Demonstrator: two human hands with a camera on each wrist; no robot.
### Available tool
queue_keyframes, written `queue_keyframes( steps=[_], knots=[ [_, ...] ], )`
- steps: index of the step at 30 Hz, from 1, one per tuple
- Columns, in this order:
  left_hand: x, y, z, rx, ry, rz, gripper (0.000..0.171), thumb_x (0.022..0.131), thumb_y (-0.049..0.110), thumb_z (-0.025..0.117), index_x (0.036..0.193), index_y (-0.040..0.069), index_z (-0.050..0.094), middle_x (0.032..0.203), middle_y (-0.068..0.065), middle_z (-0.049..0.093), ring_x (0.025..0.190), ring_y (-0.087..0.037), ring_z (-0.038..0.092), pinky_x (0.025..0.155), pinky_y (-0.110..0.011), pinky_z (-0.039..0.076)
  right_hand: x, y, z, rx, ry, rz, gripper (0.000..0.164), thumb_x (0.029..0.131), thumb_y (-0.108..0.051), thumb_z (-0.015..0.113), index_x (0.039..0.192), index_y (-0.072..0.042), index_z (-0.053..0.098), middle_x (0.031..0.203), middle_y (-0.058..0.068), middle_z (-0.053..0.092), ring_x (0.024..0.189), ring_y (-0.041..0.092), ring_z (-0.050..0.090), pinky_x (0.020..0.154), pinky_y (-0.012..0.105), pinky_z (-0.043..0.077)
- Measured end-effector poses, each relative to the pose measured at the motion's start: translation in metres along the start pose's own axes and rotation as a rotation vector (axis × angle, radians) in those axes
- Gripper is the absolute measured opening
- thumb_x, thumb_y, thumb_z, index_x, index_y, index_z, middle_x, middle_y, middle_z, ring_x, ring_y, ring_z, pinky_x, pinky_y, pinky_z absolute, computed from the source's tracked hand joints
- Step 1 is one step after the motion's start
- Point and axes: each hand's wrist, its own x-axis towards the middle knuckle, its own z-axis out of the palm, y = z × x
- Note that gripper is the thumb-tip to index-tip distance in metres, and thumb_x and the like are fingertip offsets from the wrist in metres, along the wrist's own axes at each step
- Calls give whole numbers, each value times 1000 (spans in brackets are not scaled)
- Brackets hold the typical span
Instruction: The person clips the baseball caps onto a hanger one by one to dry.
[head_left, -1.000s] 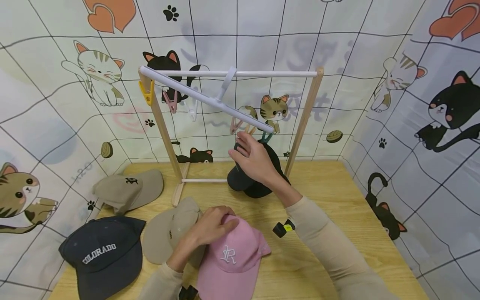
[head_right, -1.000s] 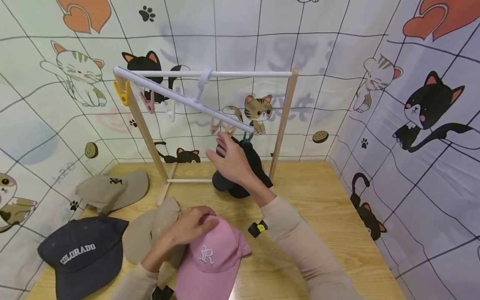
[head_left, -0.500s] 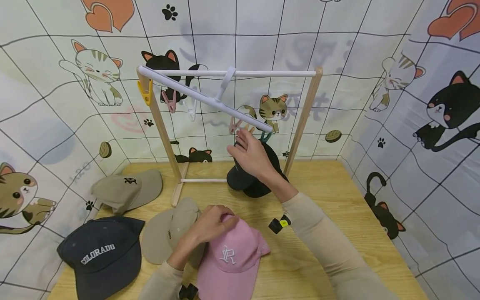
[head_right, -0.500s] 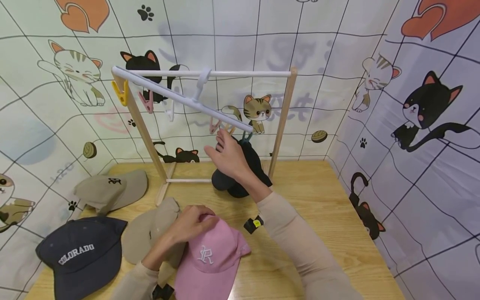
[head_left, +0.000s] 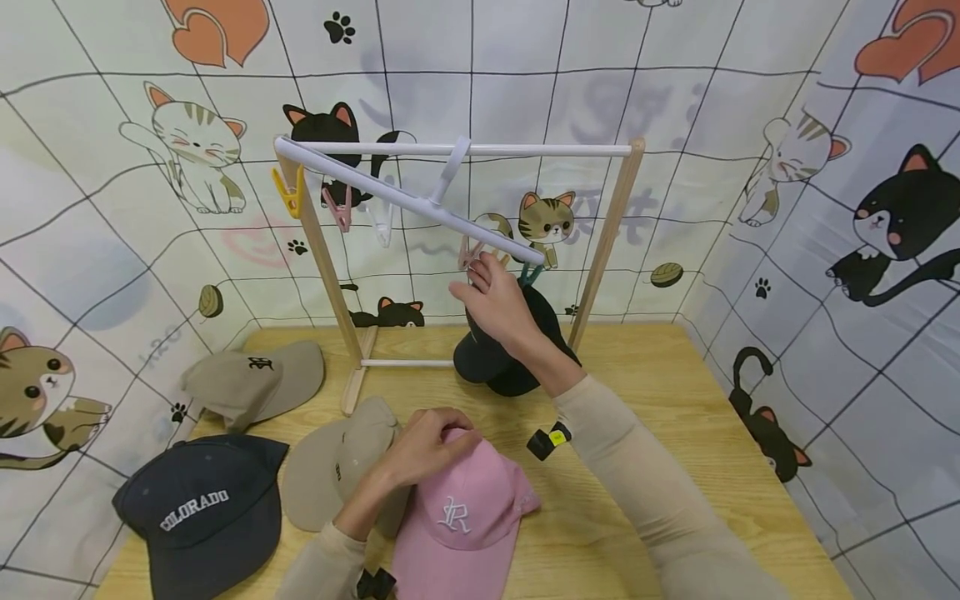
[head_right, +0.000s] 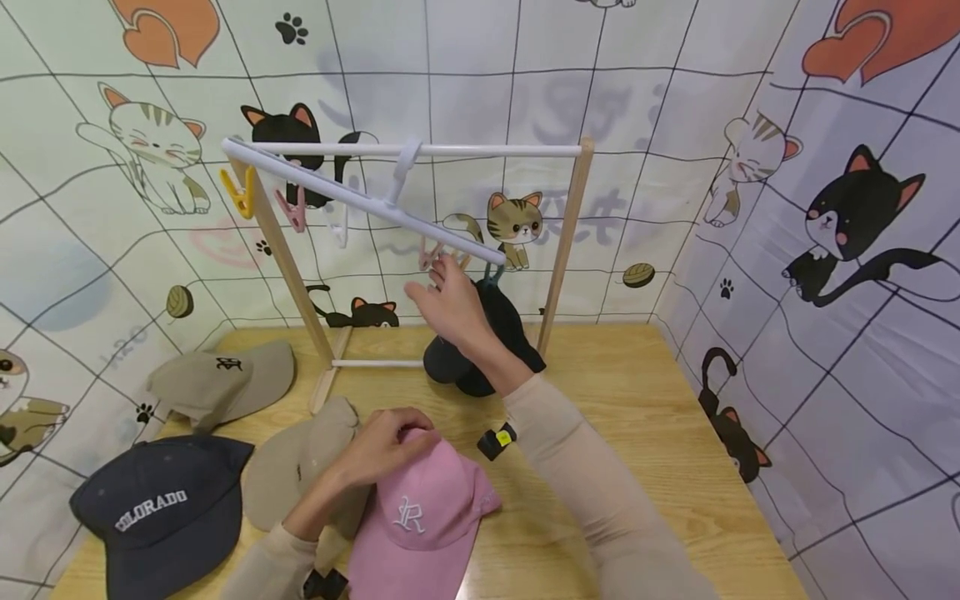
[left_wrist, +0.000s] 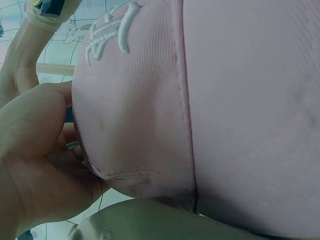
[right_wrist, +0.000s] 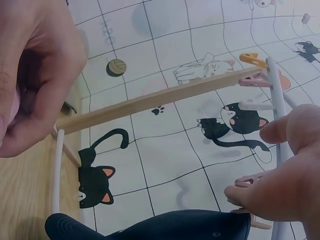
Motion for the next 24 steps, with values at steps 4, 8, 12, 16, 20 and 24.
queue_keyframes(
  steps=[4, 8, 12, 16, 20, 24],
  knots=[
    [0, 1, -1, -19, -3, 16, 8, 97, 34, 70, 101, 31, 77, 103, 15, 75, 95, -4, 69, 83, -24, 53, 7, -1, 3, 54, 54, -56, 70, 102, -30, 65, 162, -17, 31, 167, 2, 38, 155, 15, 39, 124, 37, 38],
    [-1, 1, -2, -41, -13, 27, 10, 99, 34, 69, 105, 28, 75, 107, 13, 74, 99, -5, 68, 87, -26, 53, 10, -1, 5, 118, 102, -93, 67, 102, -25, 64, 160, -14, 34, 165, 6, 41, 152, 17, 43, 122, 35, 42],
    [-2, 1, -1, -50, -9, 36, 10, 99, 33, 69, 107, 28, 74, 108, 12, 73, 100, -6, 67, 88, -27, 53, 12, -2, 8, 184, 121, -126, 51, 102, -22, 64, 147, -5, 46, 153, 10, 53, 146, 21, 52, 116, 35, 48],
    [-2, 1, -2, -49, -4, 42, 10, 99, 32, 70, 107, 27, 74, 108, 12, 72, 100, -7, 67, 88, -27, 52, 13, -3, 9, 211, 154, -151, 33, 102, -21, 64, 124, 1, 52, 136, 15, 62, 132, 23, 63, 107, 35, 53],
    [-3, 3, -3, -59, -19, 19, 10, 100, 34, 68, 107, 30, 73, 106, 15, 72, 100, -6, 67, 88, -28, 51, 14, -4, 10, 232, 208, -114, 36, 100, -26, 67, 127, -4, 57, 130, 13, 66, 118, 21, 69, 104, 39, 56],
    [-3, 4, -3, -76, -40, 3, 11, 101, 37, 67, 108, 32, 72, 104, 17, 73, 97, -4, 67, 87, -27, 52, 17, -5, 11, 266, 258, -91, 37, 99, -26, 70, 128, -5, 60, 118, 10, 69, 111, 27, 71, 105, 47, 56]
  ],
)
